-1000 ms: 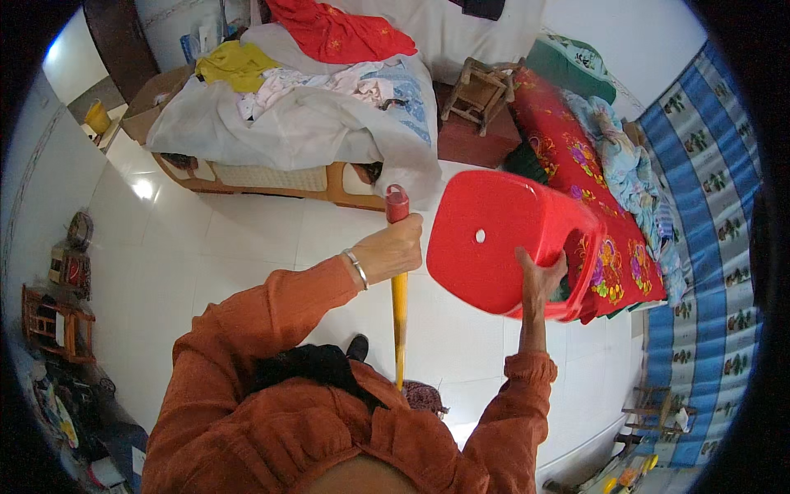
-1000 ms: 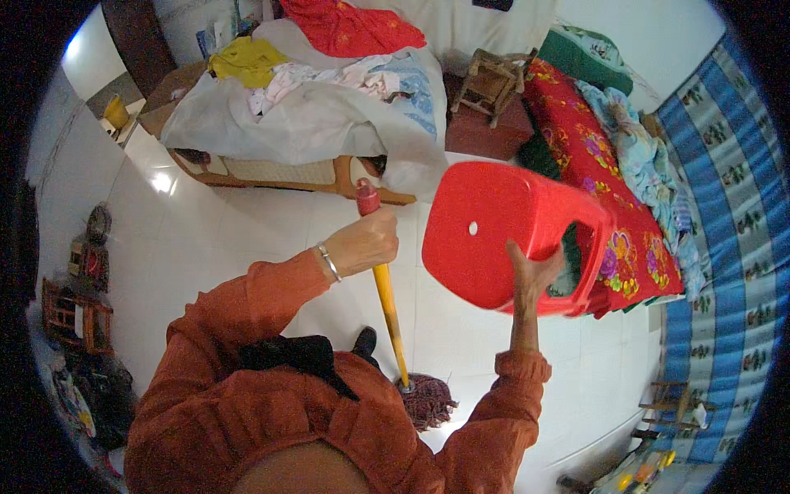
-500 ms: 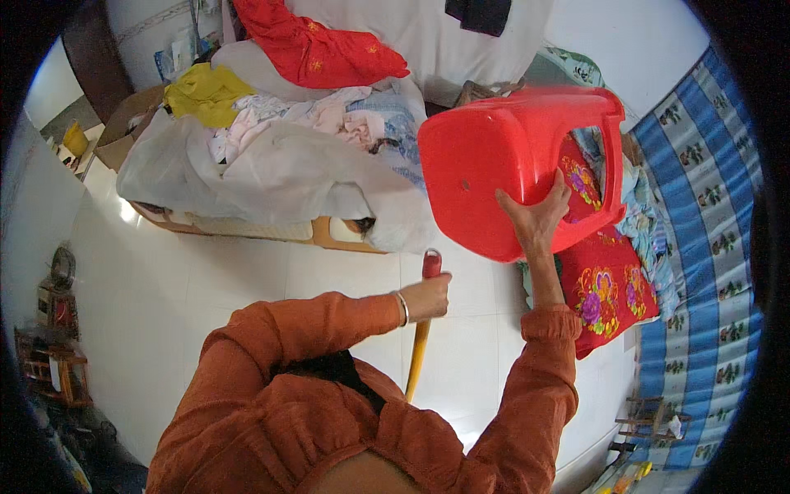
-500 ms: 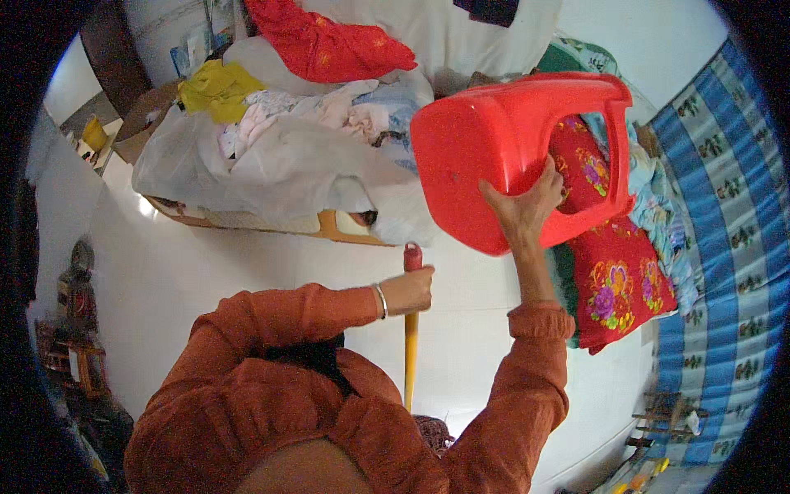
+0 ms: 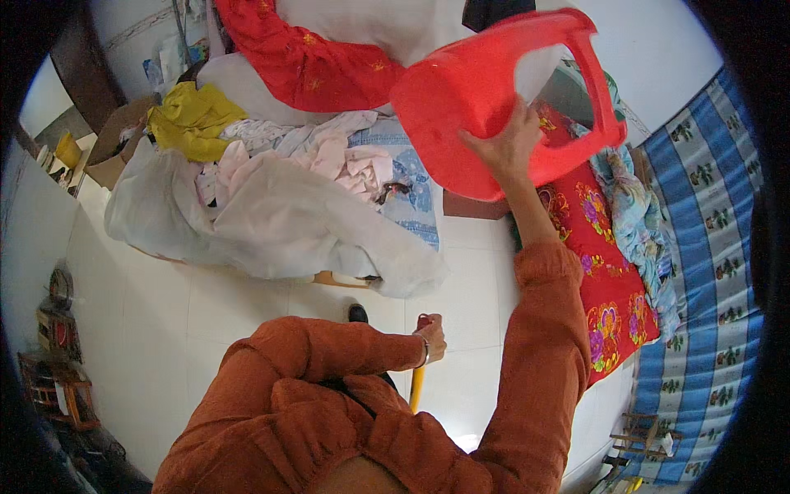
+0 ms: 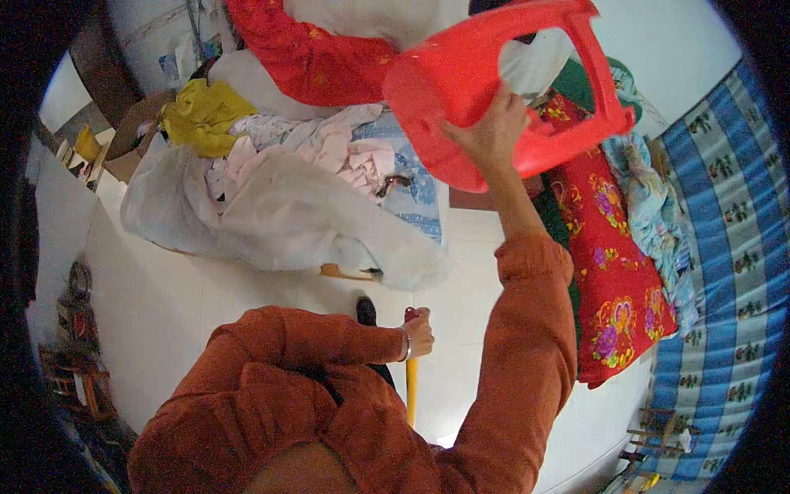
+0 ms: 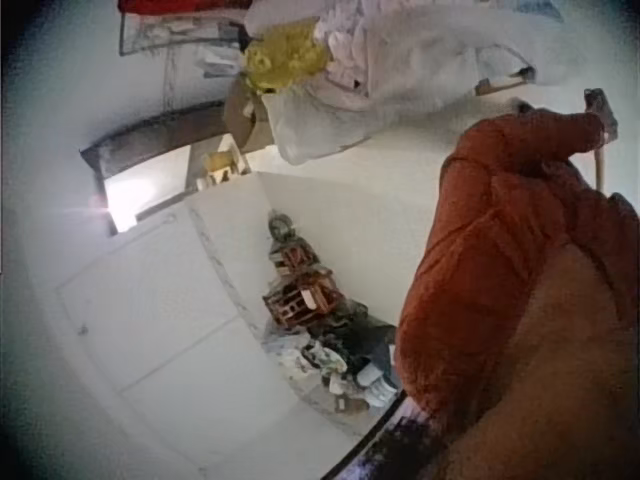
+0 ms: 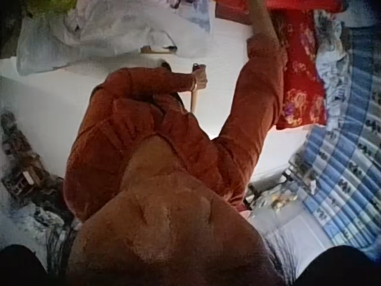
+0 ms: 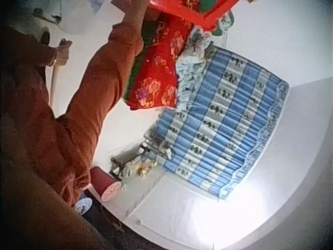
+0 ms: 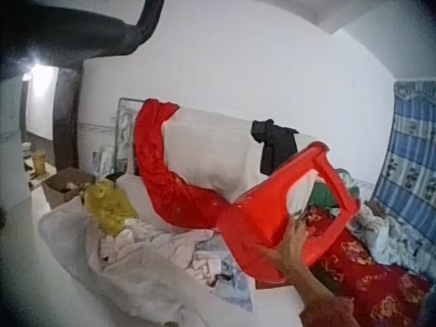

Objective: The person wrings out a mop in a bucket of water, then mops the tiled floor in a room. They move a red plastic stool and a wooden chair to clean underneath them, and also reposition a large pink container.

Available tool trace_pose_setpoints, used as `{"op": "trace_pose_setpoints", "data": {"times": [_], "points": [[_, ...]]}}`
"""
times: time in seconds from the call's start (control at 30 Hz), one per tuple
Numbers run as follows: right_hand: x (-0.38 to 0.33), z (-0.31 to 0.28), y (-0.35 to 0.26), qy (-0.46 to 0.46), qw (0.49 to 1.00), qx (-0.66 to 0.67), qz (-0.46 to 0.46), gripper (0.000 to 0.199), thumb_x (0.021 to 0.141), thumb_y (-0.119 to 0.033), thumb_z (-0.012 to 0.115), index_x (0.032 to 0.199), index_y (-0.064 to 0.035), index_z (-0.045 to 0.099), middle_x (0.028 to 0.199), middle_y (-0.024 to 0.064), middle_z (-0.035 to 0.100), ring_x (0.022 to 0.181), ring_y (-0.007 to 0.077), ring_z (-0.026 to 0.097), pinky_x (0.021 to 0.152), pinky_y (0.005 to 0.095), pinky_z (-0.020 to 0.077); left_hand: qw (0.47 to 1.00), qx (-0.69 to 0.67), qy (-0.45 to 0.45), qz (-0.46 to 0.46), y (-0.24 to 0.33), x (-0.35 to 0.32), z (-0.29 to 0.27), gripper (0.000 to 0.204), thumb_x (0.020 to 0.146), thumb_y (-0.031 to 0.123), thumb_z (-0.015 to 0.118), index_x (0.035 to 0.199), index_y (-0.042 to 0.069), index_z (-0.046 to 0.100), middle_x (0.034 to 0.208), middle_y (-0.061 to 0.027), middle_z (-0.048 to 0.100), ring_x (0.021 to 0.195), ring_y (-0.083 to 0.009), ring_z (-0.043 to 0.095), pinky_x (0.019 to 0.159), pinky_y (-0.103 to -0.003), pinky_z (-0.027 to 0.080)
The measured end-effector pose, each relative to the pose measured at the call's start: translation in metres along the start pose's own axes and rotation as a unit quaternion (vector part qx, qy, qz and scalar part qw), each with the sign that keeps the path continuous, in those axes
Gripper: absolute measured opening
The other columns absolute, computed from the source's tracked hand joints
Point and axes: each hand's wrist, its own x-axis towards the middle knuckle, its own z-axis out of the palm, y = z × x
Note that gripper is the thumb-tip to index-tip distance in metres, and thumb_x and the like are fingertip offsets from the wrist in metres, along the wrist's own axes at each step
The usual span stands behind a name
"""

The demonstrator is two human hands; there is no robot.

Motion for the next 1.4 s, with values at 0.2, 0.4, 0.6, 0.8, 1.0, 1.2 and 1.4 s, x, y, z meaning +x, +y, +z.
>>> {"op": "trace_pose_setpoints", "data": {"times": [0.2, 0.4, 0.6, 0.8, 1.0, 1.2, 1.4], "points": [[0.043, 0.097, -0.017, -0.025, 0.998, 0.053, -0.012, 0.101, 0.042, -0.042, 0.078, 0.121, 0.0018, 0.032, 0.108, 0.0200, 0.042, 0.100, 0.0326, 0.041, 0.083, 0.0443, 0.0324, 0.996, -0.084, -0.003, 0.014, -0.035, 0.010, 0.057, 0.006, 0.062, 0.015, 0.059, 0.057, 0.014, 0.063, 0.058, -0.0016, 0.060, 0.057, -0.0184, 0.058, 0.055, -0.041, 0.039], [0.075, 0.194, -0.025, -0.029, 0.999, 0.011, 0.041, 0.100, 0.045, -0.042, 0.076, 0.119, 0.0083, 0.031, 0.104, 0.0192, 0.045, 0.096, 0.0315, 0.043, 0.083, 0.0420, 0.0323, 0.979, -0.167, 0.066, 0.094, -0.058, 0.026, 0.093, 0.008, 0.061, 0.018, 0.059, 0.055, 0.014, 0.061, 0.055, -0.0008, 0.059, 0.054, -0.0161, 0.057, 0.053, -0.032, 0.039], [0.108, 0.259, -0.034, -0.116, 0.987, -0.042, 0.103, 0.101, 0.046, -0.039, 0.076, 0.121, 0.0084, 0.029, 0.106, 0.0180, 0.044, 0.099, 0.0295, 0.042, 0.086, 0.0396, 0.0311, 0.957, -0.228, 0.146, 0.103, -0.038, 0.073, 0.166, 0.007, 0.064, 0.017, 0.058, 0.060, 0.014, 0.064, 0.062, 0.0001, 0.062, 0.060, -0.0163, 0.060, 0.052, -0.032, 0.041], [0.137, 0.321, -0.046, -0.148, 0.975, -0.088, 0.144, 0.102, 0.048, -0.036, 0.077, 0.124, 0.0081, 0.025, 0.110, 0.0166, 0.042, 0.102, 0.0275, 0.040, 0.088, 0.0378, 0.0293, 0.957, -0.228, 0.108, 0.140, -0.069, 0.065, 0.123, 0.008, 0.064, 0.017, 0.058, 0.059, 0.014, 0.063, 0.061, -0.0002, 0.061, 0.061, -0.0164, 0.059, 0.053, -0.032, 0.041], [0.155, 0.377, -0.060, -0.129, 0.971, -0.132, 0.150, 0.053, 0.079, -0.021, 0.049, 0.123, 0.0023, 0.032, 0.104, 0.0123, 0.046, 0.096, 0.0245, 0.042, 0.084, 0.0369, 0.0303, 0.946, -0.259, 0.134, 0.140, -0.062, 0.058, 0.145, 0.008, 0.064, 0.017, 0.058, 0.058, 0.014, 0.063, 0.062, -0.0004, 0.061, 0.061, -0.0164, 0.059, 0.054, -0.032, 0.040], [0.135, 0.426, -0.075, -0.176, 0.970, -0.103, 0.129, 0.090, 0.056, -0.033, 0.073, 0.125, 0.0008, 0.027, 0.110, 0.0131, 0.042, 0.101, 0.0256, 0.039, 0.087, 0.0364, 0.0281, 0.936, -0.292, 0.147, 0.129, -0.053, 0.055, 0.158, 0.008, 0.064, 0.016, 0.057, 0.058, 0.014, 0.062, 0.062, -0.0006, 0.061, 0.061, -0.0163, 0.058, 0.054, -0.032, 0.040], [0.090, 0.477, -0.092, -0.129, 0.973, -0.165, 0.099, 0.079, 0.059, -0.034, 0.070, 0.122, -0.0003, 0.036, 0.109, 0.0118, 0.043, 0.102, 0.0253, 0.039, 0.088, 0.0366, 0.0272, 0.929, -0.310, 0.155, 0.126, -0.057, 0.062, 0.159, 0.009, 0.065, 0.016, 0.057, 0.058, 0.013, 0.062, 0.062, -0.0007, 0.061, 0.061, -0.0163, 0.058, 0.055, -0.032, 0.039]]}}
